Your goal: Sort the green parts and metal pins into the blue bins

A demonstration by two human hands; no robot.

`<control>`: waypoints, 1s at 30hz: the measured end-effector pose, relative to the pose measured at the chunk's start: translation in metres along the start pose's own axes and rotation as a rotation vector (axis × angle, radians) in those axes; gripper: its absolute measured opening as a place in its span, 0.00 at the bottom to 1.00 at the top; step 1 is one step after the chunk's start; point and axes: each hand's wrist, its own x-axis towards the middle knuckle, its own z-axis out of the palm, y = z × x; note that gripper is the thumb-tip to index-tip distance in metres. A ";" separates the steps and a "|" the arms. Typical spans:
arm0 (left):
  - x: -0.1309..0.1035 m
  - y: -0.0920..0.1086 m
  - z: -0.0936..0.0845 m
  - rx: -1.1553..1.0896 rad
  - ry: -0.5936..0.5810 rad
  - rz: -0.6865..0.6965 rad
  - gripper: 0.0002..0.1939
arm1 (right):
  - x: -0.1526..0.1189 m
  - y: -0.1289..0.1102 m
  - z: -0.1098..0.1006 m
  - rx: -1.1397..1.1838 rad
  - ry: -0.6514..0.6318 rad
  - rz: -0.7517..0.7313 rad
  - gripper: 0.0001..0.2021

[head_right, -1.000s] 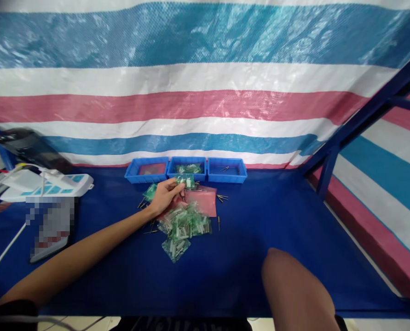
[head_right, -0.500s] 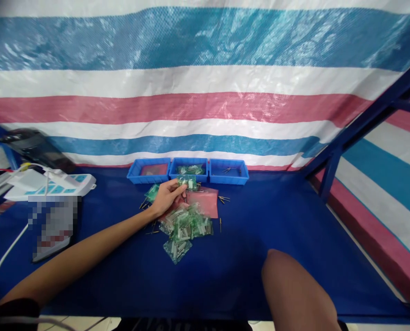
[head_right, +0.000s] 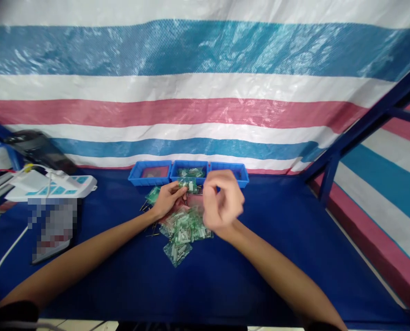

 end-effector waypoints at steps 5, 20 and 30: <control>0.001 -0.002 -0.001 0.060 0.013 0.020 0.18 | 0.002 0.025 0.030 0.014 -0.073 0.155 0.10; 0.000 0.000 -0.002 -0.036 0.081 0.058 0.14 | -0.020 0.060 0.041 0.047 -0.269 0.148 0.05; 0.000 -0.001 -0.002 -0.003 0.039 0.161 0.14 | -0.030 0.063 0.045 0.070 -0.298 0.176 0.09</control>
